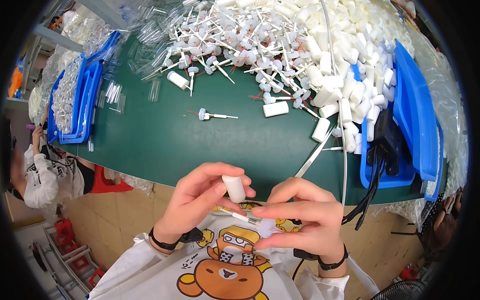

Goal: The person assembles small white cylindrical components by inserting a clear plastic tube into a white body with wires. They repeatedly pick up parts from a green table, insert the tube, and place the assembled unit aside.

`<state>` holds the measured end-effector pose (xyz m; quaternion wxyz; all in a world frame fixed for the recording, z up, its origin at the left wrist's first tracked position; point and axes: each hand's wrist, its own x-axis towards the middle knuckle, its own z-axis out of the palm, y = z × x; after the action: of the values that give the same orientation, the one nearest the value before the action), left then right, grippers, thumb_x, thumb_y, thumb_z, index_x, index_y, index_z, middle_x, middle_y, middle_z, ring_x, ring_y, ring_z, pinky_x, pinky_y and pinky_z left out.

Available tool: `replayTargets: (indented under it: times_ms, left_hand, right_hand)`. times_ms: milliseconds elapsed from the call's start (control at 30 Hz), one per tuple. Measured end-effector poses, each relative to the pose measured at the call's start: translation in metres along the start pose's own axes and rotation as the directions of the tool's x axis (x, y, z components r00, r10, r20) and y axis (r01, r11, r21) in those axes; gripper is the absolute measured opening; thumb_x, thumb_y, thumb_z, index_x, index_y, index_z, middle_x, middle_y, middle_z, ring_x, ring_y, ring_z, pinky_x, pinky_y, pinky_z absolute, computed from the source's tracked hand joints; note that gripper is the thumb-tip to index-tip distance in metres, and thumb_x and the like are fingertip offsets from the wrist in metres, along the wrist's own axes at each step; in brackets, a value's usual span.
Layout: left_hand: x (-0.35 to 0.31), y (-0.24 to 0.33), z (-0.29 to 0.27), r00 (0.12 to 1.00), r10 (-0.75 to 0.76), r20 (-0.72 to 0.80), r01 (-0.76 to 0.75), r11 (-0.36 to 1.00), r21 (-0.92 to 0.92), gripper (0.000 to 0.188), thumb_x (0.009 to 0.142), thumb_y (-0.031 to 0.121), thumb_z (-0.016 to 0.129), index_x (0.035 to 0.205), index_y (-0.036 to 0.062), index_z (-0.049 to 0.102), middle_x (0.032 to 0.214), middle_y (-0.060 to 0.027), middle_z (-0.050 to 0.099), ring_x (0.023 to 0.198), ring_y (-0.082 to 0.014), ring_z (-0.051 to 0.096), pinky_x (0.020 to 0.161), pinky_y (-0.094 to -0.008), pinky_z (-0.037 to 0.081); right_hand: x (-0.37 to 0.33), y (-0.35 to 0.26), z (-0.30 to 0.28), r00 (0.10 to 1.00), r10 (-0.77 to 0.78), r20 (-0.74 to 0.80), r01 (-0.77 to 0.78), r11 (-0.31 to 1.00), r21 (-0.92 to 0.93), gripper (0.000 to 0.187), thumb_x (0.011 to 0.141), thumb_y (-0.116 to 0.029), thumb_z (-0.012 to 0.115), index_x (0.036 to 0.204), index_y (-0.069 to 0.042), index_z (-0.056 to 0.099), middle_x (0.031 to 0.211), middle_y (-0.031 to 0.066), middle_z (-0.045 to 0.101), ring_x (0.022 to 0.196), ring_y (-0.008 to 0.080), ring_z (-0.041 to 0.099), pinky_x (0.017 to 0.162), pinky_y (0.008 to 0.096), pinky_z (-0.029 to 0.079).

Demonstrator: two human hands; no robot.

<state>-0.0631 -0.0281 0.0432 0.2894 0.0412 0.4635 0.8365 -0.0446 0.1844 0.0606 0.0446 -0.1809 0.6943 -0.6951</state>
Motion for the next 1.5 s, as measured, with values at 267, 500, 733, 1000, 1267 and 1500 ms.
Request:
replayTargets:
  times_ms: [267,500,733,1000,1267,1500]
  left_hand:
    - [0.005,-0.011,-0.011,1.000,0.030,-0.002,-0.030,1.000,-0.006,0.027,0.091,0.009,0.048,0.116,0.0024,0.042,0.107,-0.0152,0.054,0.096,-0.0234,0.057,0.069,-0.0354,0.055]
    - [0.007,-0.003,-0.007,0.987,-0.159,0.024,0.160,0.961,-0.228,0.031,0.094,0.016,0.044,0.120,-0.0002,0.043,0.110,-0.0154,0.053,0.096,-0.0208,0.056,0.073,-0.0319,0.050]
    - [0.005,-0.013,-0.006,0.990,-0.124,0.074,0.131,0.987,-0.095,0.032,0.091,0.005,0.046,0.123,-0.0028,0.044,0.120,-0.0161,0.052,0.097,-0.0177,0.056,0.077,-0.0296,0.049]
    - [0.006,-0.002,-0.001,0.972,-0.232,-0.033,0.233,0.972,0.017,0.034,0.091,0.001,0.047,0.124,-0.0033,0.048,0.111,-0.0101,0.059,0.095,-0.0120,0.058,0.080,-0.0247,0.049]
    - [0.004,-0.012,0.002,0.977,-0.189,-0.096,0.209,0.926,0.313,0.032,0.091,0.000,0.044,0.122,-0.0023,0.051,0.110,-0.0087,0.060,0.095,-0.0121,0.058,0.082,-0.0258,0.049]
    - [0.007,-0.006,-0.001,0.961,-0.273,-0.050,0.274,0.905,0.324,0.030,0.091,0.001,0.045,0.119,-0.0055,0.051,0.109,-0.0101,0.060,0.098,-0.0137,0.058,0.085,-0.0266,0.047]
  right_hand:
    - [-0.001,0.012,-0.002,0.999,0.020,0.049,-0.038,0.919,0.392,0.044,0.054,-0.012,0.085,0.091,0.005,0.068,0.083,0.0102,0.063,0.075,0.0198,0.056,0.068,0.0315,0.044]
    - [-0.003,0.016,0.006,0.984,0.155,-0.088,-0.128,0.957,0.258,0.038,0.069,-0.020,0.077,0.095,0.006,0.065,0.091,0.0134,0.064,0.084,0.0211,0.055,0.074,0.0314,0.044]
    - [0.002,0.022,0.018,0.985,0.056,-0.162,-0.066,0.996,-0.055,0.038,0.062,-0.005,0.077,0.097,0.001,0.066,0.097,0.0085,0.066,0.087,0.0221,0.056,0.079,0.0321,0.043]
    - [0.004,0.022,0.017,0.991,-0.019,-0.129,-0.020,0.954,-0.300,0.038,0.058,-0.013,0.080,0.092,-0.003,0.068,0.095,0.0056,0.067,0.081,0.0208,0.055,0.075,0.0309,0.042]
    - [0.004,0.022,0.017,0.976,0.113,-0.186,-0.163,0.946,-0.281,0.031,0.059,-0.010,0.081,0.086,-0.004,0.066,0.083,0.0028,0.065,0.077,0.0162,0.055,0.072,0.0287,0.040]
    - [0.013,0.025,0.001,0.988,0.132,0.074,-0.117,0.977,-0.179,0.029,0.061,-0.010,0.081,0.086,-0.006,0.066,0.082,0.0022,0.065,0.077,0.0158,0.055,0.073,0.0284,0.040]
